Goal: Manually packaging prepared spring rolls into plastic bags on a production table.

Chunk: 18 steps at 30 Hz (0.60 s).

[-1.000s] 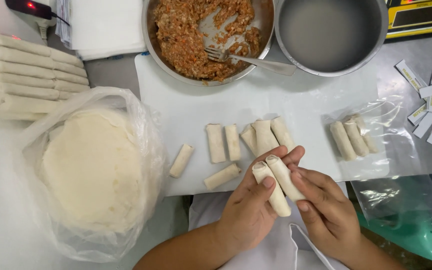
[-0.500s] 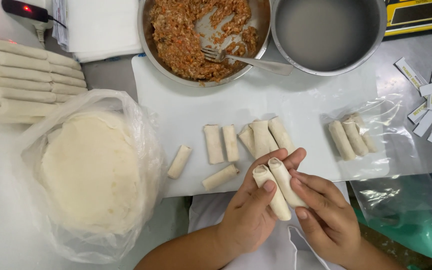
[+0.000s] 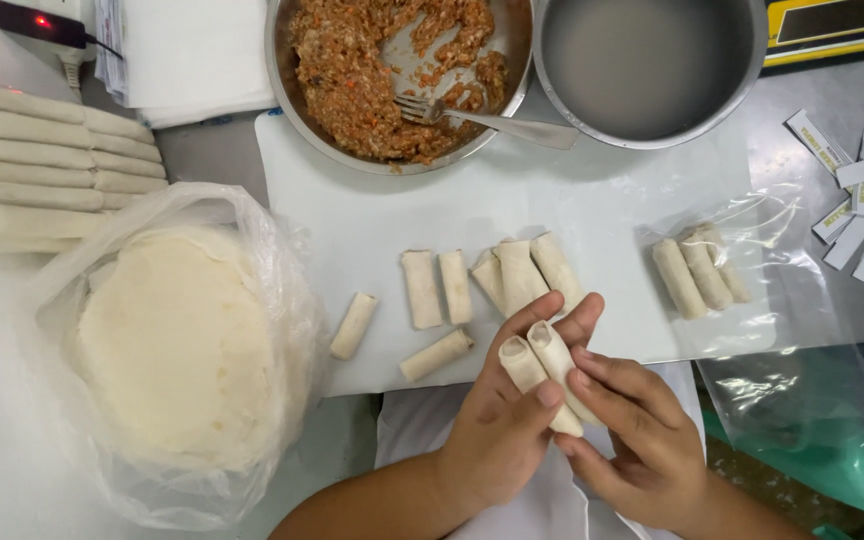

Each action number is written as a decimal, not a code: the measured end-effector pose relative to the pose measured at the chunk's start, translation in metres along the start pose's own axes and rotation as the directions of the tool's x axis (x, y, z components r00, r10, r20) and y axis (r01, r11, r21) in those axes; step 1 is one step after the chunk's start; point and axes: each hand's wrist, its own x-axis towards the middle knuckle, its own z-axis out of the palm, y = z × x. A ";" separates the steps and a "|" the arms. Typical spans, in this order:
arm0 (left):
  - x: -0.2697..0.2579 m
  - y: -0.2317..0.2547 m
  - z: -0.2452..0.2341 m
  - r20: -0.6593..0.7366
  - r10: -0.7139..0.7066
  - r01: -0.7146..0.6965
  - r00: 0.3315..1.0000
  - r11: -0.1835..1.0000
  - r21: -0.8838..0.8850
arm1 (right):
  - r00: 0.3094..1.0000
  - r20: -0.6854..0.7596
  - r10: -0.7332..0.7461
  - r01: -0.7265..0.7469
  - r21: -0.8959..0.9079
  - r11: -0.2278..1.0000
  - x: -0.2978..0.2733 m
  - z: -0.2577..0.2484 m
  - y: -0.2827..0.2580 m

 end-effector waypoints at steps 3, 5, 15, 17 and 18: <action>0.002 0.003 -0.002 -0.024 -0.044 0.043 0.999 0.999 -0.025 | 1.000 0.014 -0.016 0.016 -0.002 1.000 -0.002 -0.001 0.002; 0.005 0.007 0.000 -0.027 -0.024 0.025 0.999 0.998 0.049 | 0.999 0.044 0.007 -0.009 0.029 1.000 -0.002 -0.001 0.002; -0.009 0.002 -0.021 -0.106 0.025 -0.022 0.994 0.999 0.037 | 0.985 0.160 -0.063 0.089 -0.158 0.983 0.011 -0.005 0.011; -0.010 0.002 -0.027 -0.158 0.062 -0.057 0.986 0.998 0.036 | 0.994 0.011 0.112 -0.108 -0.163 0.981 0.007 -0.011 0.029; -0.012 0.005 -0.028 -0.160 0.063 -0.059 0.985 0.998 0.035 | 0.994 0.014 0.112 -0.108 -0.162 0.981 0.020 -0.011 0.031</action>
